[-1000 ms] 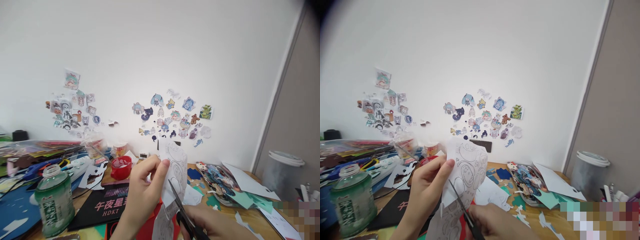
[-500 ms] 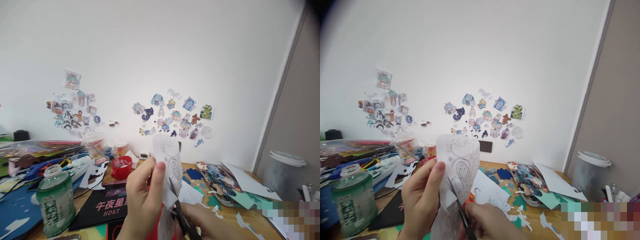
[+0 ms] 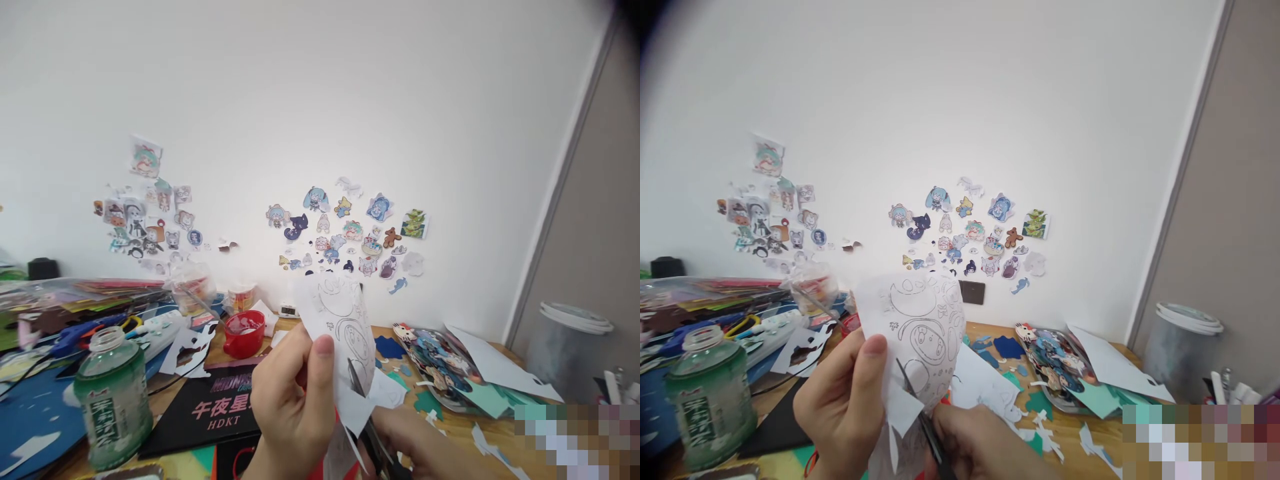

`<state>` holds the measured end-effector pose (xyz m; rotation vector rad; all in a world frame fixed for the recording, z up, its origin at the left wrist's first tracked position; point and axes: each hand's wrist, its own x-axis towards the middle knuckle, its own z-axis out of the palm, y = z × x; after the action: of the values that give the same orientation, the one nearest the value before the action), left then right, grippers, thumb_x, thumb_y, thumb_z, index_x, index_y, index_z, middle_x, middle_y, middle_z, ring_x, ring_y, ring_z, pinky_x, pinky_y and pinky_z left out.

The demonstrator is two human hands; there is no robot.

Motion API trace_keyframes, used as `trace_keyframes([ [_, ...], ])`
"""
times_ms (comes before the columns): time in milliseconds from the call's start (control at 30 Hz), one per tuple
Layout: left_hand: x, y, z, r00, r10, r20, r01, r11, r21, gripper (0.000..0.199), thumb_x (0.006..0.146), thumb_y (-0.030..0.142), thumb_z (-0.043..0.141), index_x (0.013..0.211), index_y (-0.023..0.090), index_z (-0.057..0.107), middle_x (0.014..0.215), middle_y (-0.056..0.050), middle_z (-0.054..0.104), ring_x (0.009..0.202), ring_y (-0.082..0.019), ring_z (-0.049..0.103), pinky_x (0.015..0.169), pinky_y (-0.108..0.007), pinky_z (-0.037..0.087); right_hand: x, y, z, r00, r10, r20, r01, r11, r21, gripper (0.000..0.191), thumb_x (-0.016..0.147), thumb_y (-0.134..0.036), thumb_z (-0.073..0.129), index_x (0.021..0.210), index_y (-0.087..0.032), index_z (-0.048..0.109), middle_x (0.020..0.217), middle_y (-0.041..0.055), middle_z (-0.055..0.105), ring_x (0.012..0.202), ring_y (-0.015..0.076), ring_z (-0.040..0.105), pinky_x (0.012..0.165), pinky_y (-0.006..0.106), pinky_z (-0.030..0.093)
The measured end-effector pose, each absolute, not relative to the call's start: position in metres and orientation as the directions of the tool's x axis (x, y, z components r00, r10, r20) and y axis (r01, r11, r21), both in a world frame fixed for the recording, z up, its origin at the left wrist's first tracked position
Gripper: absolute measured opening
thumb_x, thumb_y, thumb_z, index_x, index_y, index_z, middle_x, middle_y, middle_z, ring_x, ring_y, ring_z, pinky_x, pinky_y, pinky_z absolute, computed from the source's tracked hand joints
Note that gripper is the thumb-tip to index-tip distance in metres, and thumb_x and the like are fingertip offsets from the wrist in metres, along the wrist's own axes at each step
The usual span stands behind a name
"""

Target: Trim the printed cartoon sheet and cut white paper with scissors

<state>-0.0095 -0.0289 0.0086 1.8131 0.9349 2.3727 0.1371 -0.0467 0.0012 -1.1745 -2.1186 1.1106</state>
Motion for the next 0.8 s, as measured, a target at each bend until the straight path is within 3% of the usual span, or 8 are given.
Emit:
trace_keyframes([
  [233,-0.01,-0.027,0.014,-0.306,0.371,0.877,0.192,-0.878,0.438,0.032,0.088,0.017,0.039,0.057,0.018,0.035,0.052,0.005,0.035,0.046,-0.007,0.03,0.044,-0.02,0.028,0.138,-0.037,-0.006,-0.586,0.809,0.041,0.41,0.34,-0.846,0.033,0.07,-0.041,0.059,0.059,-0.017,0.039,0.056,-0.0047,0.037,0.053,0.0072,0.033,0.047,0.019,0.025],
  [400,-0.011,-0.028,0.011,-0.326,0.369,0.87,0.23,-0.862,0.452,0.032,0.089,0.021,0.039,0.058,0.018,0.039,0.051,0.005,0.034,0.045,-0.007,0.032,0.04,-0.02,0.025,0.141,-0.036,-0.009,-0.602,0.795,0.076,0.402,0.384,-0.831,0.036,0.068,-0.042,0.061,0.056,-0.017,0.039,0.053,-0.0052,0.038,0.051,0.0063,0.032,0.045,0.019,0.024],
  [500,-0.011,-0.028,0.008,-0.296,0.26,0.919,0.318,-0.881,0.351,0.028,0.087,0.015,0.042,0.059,0.018,0.042,0.05,0.005,0.036,0.044,-0.006,0.032,0.039,-0.02,0.025,0.141,-0.034,-0.01,-0.676,0.736,0.018,0.396,0.383,-0.835,0.028,0.07,-0.04,0.06,0.065,-0.018,0.044,0.055,-0.0053,0.041,0.048,0.006,0.033,0.042,0.017,0.026],
  [633,-0.004,-0.029,0.004,-0.219,0.069,0.973,0.377,-0.914,0.15,0.021,0.079,0.009,0.049,0.06,0.016,0.046,0.05,0.004,0.043,0.042,-0.006,0.036,0.039,-0.021,0.027,0.141,-0.025,-0.022,-0.715,0.699,-0.003,0.403,0.409,-0.819,0.035,0.061,-0.044,0.069,0.074,-0.019,0.048,0.049,-0.0077,0.037,0.042,0.006,0.031,0.038,0.018,0.024],
  [800,0.008,-0.032,0.003,-0.356,0.082,0.931,0.389,-0.893,0.227,0.024,0.077,0.01,0.052,0.055,0.016,0.045,0.044,0.006,0.039,0.038,-0.005,0.035,0.038,-0.021,0.027,0.144,-0.02,-0.03,-0.711,0.701,0.057,0.39,0.459,-0.798,0.038,0.064,-0.05,0.065,0.086,-0.021,0.052,0.05,-0.007,0.038,0.044,0.0085,0.035,0.041,0.02,0.029],
])
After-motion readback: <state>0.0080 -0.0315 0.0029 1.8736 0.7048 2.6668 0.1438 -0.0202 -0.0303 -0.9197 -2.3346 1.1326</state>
